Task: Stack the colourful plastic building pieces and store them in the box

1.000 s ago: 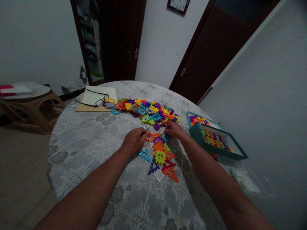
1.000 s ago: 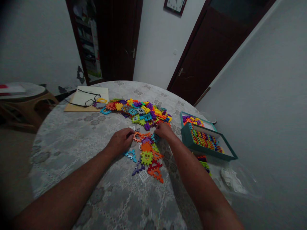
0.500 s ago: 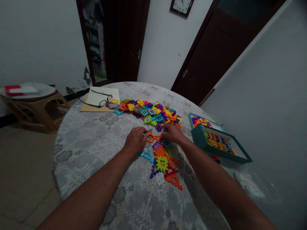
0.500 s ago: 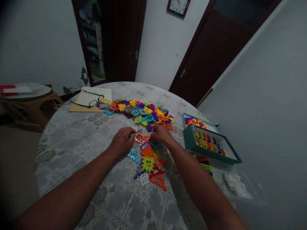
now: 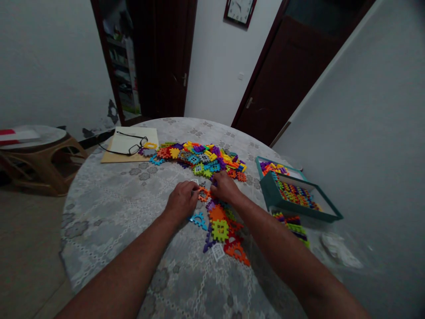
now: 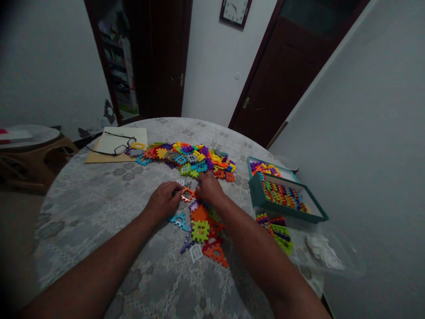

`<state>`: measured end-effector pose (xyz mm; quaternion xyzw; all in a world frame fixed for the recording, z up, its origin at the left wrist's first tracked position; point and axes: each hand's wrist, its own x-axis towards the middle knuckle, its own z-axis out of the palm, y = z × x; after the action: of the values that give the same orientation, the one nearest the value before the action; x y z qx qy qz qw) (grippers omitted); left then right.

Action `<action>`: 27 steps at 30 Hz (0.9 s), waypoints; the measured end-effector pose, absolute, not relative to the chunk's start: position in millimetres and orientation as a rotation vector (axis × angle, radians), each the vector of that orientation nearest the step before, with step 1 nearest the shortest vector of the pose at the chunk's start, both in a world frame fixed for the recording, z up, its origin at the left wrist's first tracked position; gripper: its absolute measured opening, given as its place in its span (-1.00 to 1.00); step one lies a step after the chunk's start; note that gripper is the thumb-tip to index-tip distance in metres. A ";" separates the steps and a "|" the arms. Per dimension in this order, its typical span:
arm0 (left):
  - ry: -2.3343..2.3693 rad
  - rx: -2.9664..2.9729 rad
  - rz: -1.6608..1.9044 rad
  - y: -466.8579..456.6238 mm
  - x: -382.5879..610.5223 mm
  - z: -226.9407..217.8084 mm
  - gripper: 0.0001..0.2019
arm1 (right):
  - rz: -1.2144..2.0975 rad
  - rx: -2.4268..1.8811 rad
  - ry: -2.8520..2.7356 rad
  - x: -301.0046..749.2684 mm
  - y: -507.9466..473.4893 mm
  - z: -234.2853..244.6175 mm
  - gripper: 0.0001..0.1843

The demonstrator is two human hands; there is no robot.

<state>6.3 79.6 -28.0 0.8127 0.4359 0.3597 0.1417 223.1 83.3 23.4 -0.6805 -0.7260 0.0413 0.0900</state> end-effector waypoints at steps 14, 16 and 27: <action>1.261 2.337 1.011 75.9 5.8 -18.9 -0.84 | 0.163 -2.001 -2.124 225.0 84.8 21.5 -0.70; 1.261 2.334 0.988 76.1 5.0 -17.0 -0.83 | 0.168 -1.968 -2.166 224.9 81.7 28.7 -0.76; 1.283 2.328 0.917 77.9 0.0 -11.5 -0.72 | 0.692 -1.864 -1.398 344.7 84.7 118.6 -0.87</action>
<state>0.0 77.9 -11.5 0.8166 0.4502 0.3218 0.1641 344.7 84.7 118.6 -0.7191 -0.5391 0.2670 0.3480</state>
